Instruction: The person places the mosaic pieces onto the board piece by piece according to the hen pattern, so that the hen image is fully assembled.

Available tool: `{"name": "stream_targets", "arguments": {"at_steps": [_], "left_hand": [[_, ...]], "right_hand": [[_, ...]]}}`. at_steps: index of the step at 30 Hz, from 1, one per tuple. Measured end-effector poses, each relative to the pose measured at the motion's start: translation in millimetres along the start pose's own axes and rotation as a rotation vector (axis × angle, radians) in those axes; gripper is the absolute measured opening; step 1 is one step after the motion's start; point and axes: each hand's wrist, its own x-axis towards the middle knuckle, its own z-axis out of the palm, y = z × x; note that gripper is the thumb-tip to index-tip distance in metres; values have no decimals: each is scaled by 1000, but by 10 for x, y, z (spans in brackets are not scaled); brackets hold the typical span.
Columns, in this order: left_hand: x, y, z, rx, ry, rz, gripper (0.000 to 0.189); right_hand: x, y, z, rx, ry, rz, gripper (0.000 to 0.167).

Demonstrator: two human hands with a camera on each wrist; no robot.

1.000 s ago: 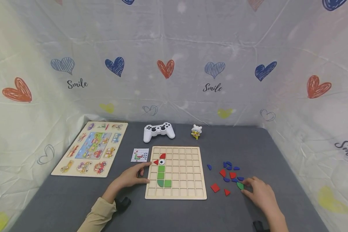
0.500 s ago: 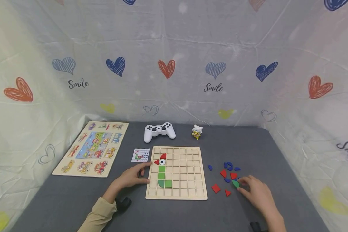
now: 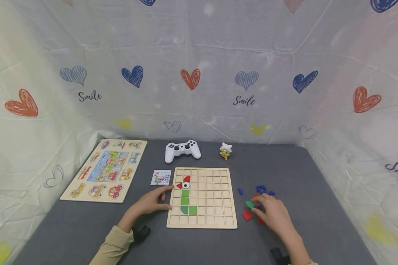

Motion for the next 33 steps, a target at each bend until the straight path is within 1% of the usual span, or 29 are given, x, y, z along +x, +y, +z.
{"name": "stream_targets", "arguments": {"at_steps": [7,14,22,26,33], "left_hand": [[-2,6,-1,-7,-5,-7,72],[-2,19,-16,-13,-8,-18,71],[3,9,-6,-4,-8,-11,72],[7,9,-3,0,-6,-6,72],[-3,20,-11,2,-5,-3,71]], "right_hand": [[125,-225,120,21,-9,-74,24],[221,-418,233,24,-18,-185,24],[323,-651,315,69,-74,-255,21],[375,-732,387,75,-87,-291,19],[438,-861,491,67,-141,-336,19]]}}
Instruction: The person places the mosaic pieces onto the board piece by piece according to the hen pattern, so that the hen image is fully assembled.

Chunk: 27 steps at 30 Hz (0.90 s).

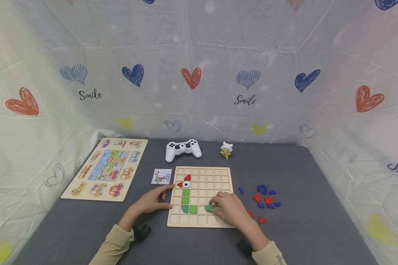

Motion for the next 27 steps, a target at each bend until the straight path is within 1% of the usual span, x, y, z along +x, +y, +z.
{"name": "stream_targets", "arguments": {"at_steps": [7,14,19,22,27], "left_hand": [[-11,21,-4,-9,6,12,72],[-18,28,-8,-15,11,12,72],[-24,37,-11,-19,12,14,71],[-25,34,-12,-16,11,15,71],[-26,25,-17,-18,12,17,71]], "right_hand": [[69,-71,50,18,-11,-43,19],[139,-120,68,47,-17,-82,25],[180,-149,88,31,-26,-86,27],[190,-171,86,16,-27,-82,25],[207,-203,89,21,-28,-61,20]]}}
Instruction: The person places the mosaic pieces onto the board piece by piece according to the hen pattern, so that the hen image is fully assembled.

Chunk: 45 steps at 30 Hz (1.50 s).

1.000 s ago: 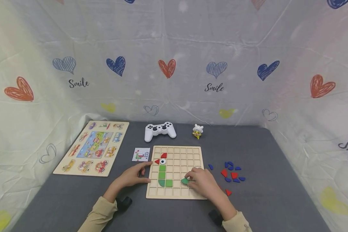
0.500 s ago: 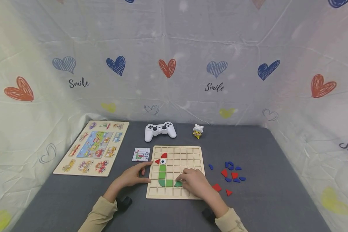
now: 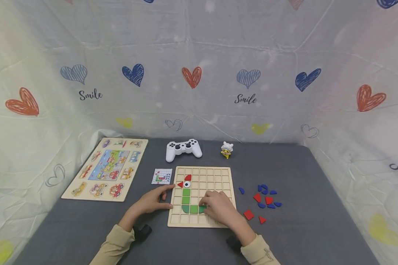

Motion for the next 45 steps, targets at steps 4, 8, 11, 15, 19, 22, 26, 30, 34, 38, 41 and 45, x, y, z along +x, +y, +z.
{"name": "stream_targets", "arguments": {"at_steps": [4,8,11,15,19,22,26,30,34,38,41,45], "left_hand": [[-3,0,-2,-1,1,3,72],[-5,-2,1,1,2,5,71],[-6,-2,1,2,3,7,71],[-2,-11,6,5,2,6,71],[7,-18,14,7,0,-3,72],[11,-24,18,11,-1,-7,71],[20,-36,26,15,1,-1,71],[21,-41,30,17,3,5,71],[14,-34,30,15,2,5,71],[11,-24,24,15,-1,9,71],[12,-24,21,14,-4,3,71],[14,-31,19,11,-6,-9,71]], "right_hand": [[18,-12,6,7,4,20,19],[30,-4,13,7,2,19,20],[24,13,9,2,6,14,19],[-9,47,-17,-2,21,34,17],[-67,109,-60,-7,36,56,16],[-108,173,-91,-21,47,57,17],[-164,255,-126,-25,59,83,19],[-226,330,-171,-22,58,128,19],[-311,421,-233,-18,55,156,20],[-412,519,-290,2,54,196,20],[-482,584,-326,1,56,218,19],[-587,656,-372,-9,51,244,19]]}}
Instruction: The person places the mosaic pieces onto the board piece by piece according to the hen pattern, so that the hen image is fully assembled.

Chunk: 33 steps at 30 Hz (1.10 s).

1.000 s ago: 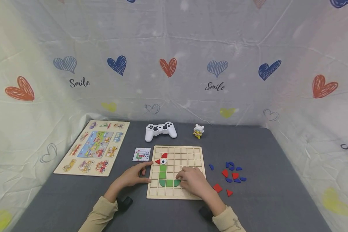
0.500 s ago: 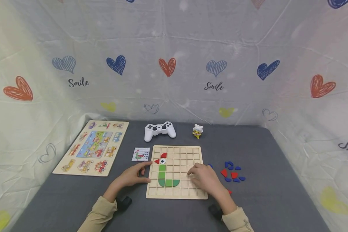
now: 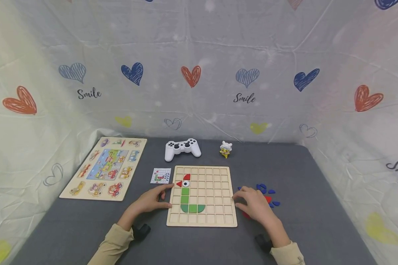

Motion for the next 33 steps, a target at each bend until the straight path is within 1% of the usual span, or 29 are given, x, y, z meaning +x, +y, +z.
{"name": "stream_targets", "arguments": {"at_steps": [6,11,16,21,25,33], "left_hand": [[2,-3,0,-5,0,9,71],[7,-3,7,-5,0,-2,71],[9,-4,7,7,6,-8,71],[6,-6,0,2,9,-8,71],[3,-12,-3,2,8,-5,71],[4,-1,-2,9,3,-3,71]], "right_hand": [[-152,110,-56,-21,-8,44,20],[-287,193,-90,-36,-9,83,24],[-376,297,-139,-50,13,113,25],[-400,399,-192,-48,40,134,26],[-395,465,-209,-55,50,134,25],[-340,515,-236,-73,57,128,24]]}}
